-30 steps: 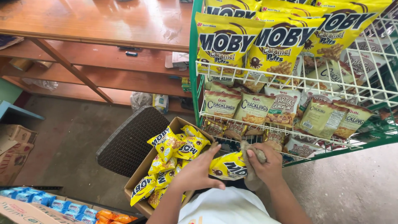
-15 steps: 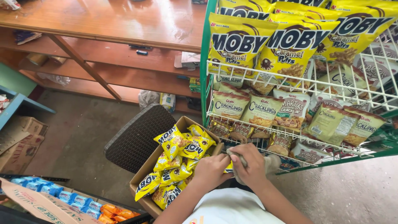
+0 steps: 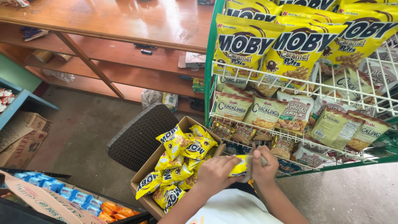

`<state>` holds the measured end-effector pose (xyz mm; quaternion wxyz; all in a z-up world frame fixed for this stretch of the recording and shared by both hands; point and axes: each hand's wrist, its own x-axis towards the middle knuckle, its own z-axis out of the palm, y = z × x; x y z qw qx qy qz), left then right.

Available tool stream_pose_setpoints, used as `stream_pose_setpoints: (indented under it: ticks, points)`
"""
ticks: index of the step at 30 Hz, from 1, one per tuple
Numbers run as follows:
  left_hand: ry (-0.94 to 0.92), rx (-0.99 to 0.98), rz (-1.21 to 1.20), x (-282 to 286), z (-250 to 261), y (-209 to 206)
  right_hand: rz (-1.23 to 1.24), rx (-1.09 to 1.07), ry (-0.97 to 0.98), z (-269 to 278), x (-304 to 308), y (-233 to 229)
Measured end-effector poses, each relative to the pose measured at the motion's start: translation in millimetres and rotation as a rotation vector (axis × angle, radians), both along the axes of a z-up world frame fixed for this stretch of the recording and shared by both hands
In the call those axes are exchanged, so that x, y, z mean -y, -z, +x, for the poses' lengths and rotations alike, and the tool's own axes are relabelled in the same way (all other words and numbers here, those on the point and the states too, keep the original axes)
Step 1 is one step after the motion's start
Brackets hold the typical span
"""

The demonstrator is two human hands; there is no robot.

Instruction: The person wipes yellow snack packets with a cloth, taking them from a cardboard box and placing them on a wooden table. The person then returns to the box to continue wiping more packets.

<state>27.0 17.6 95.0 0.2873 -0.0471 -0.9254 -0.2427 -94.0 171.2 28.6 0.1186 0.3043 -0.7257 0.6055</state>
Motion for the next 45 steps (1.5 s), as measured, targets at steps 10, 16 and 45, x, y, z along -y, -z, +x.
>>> stream_pose_setpoints:
  ticks: [10, 16, 45]
  points:
    - [-0.127, 0.041, 0.170, 4.3, -3.7, 19.1, -0.264, 0.557, 0.109, -10.5, -3.0, -22.0]
    - [-0.124, 0.031, 0.132, 6.6, -8.7, 25.5, 0.112, -0.142, 0.053, 4.6, 4.7, 0.6]
    - [0.086, 0.324, 0.919, 0.2, -3.6, 45.9, -0.400, 0.968, -0.077, 6.5, -12.6, -21.3]
